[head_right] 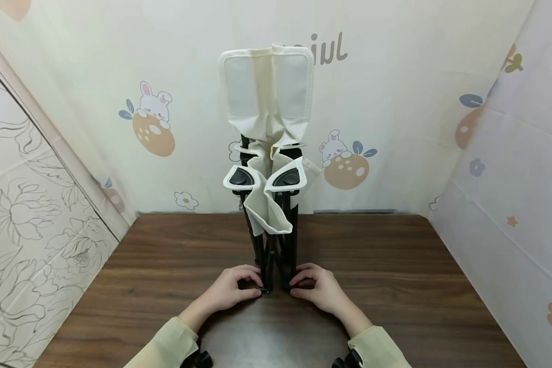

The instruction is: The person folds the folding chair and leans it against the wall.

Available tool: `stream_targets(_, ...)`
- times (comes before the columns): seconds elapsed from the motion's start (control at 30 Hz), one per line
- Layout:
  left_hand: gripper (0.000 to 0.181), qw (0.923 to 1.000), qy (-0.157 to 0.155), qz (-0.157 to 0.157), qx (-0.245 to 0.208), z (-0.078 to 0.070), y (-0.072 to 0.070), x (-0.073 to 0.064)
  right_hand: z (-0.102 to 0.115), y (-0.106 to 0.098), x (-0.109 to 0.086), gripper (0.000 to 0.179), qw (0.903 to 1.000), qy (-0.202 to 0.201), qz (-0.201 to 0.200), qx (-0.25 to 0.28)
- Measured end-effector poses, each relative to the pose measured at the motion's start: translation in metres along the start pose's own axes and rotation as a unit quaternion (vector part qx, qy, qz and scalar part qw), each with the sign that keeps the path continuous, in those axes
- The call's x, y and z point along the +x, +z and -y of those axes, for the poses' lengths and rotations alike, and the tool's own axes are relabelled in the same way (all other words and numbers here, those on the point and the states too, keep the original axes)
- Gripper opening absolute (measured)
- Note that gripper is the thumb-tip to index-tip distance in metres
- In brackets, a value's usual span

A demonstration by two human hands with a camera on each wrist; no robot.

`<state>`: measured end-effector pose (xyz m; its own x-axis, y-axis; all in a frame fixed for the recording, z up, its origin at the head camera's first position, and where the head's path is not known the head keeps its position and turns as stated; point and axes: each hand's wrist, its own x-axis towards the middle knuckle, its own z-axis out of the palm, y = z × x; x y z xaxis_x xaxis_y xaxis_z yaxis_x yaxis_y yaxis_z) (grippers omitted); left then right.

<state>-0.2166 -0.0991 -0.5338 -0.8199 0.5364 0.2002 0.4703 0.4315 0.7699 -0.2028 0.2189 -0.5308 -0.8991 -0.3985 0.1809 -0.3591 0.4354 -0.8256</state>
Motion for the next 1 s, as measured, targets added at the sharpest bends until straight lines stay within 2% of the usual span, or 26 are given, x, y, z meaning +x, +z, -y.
stream_targets(0.57, 0.013, 0.9998, -0.014, -0.011, -0.01, 0.0003, 0.0031, -0.0041, 0.002, 0.001, -0.0008, 0.012, 0.9999, 0.003, -0.006, -0.008)
stream_targets(1.0, 0.011, 0.9999, -0.012, -0.007, -0.01, -0.0009, 0.0019, -0.0027, 0.0021, 0.0002, -0.0012, 0.011, 0.9995, 0.002, -0.014, -0.028)
